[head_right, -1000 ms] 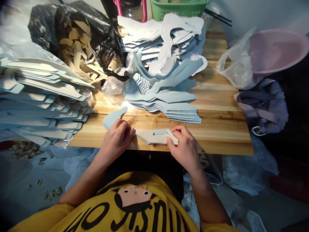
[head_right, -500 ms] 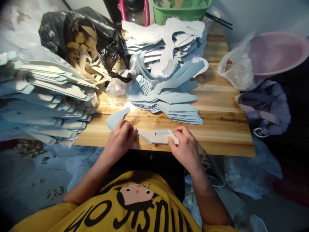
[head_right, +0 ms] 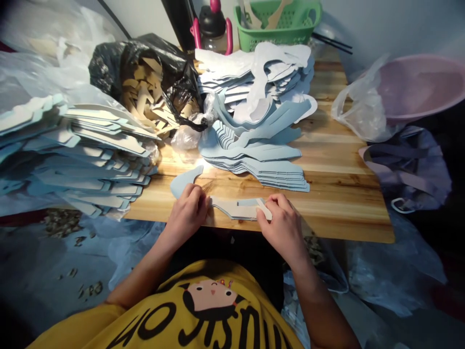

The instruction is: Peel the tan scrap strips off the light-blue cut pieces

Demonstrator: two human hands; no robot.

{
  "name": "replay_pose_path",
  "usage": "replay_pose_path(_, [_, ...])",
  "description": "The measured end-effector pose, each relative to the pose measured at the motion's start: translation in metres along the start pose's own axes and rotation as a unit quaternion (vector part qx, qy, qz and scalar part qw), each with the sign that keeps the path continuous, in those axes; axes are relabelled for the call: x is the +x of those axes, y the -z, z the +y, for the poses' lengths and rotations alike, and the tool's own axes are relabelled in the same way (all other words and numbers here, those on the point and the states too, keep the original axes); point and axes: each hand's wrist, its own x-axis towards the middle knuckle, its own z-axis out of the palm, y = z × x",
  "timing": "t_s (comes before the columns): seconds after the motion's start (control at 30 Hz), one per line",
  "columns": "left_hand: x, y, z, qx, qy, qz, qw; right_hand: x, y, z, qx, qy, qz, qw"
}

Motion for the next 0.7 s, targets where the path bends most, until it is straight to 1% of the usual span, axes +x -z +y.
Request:
replay_pose_path(0.17, [0.001,0.001,0.001,-0.005,-0.015,-0.003,1.0,-0.001,0.0,0.001,0.014,0.003,-0.002,1.0])
replay_pose_path(0.27, [0.001,0.002,-0.001,-0.002,-0.009,-0.005,1.0,-0.001,0.0,0.001,0.012,0.001,-0.005,1.0])
replay_pose_path(0.33, [0.0,0.004,-0.005,0.009,0.019,0.018,1.0,-0.001,0.0,0.001,0.01,-0.002,-0.005,1.0])
replay_pose_path(0.4, [-0.002,0.006,-0.013,0.014,0.049,0.054,0.997,-0.001,-0.001,0.001,0.009,-0.001,-0.005,1.0])
replay_pose_path(0.47, [-0.008,0.008,-0.018,0.001,0.058,0.091,0.994,-0.001,-0.001,0.001,0.01,0.0,-0.004,1.0])
replay_pose_path(0.53, [-0.015,0.008,-0.019,-0.034,0.027,0.108,0.993,-0.001,-0.001,0.001,0.015,-0.001,-0.002,1.0])
replay_pose_path(0.57, [-0.018,0.007,-0.016,-0.058,-0.004,0.109,0.992,-0.001,0.0,0.002,0.023,-0.002,-0.002,1.0])
replay_pose_path(0.63, [-0.022,0.002,-0.006,-0.115,-0.092,0.091,0.985,-0.001,0.003,0.002,0.051,-0.006,-0.008,0.999])
replay_pose_path(0.7, [-0.02,-0.005,0.007,-0.164,-0.181,0.057,0.968,-0.001,0.009,0.003,0.091,-0.01,-0.029,0.995])
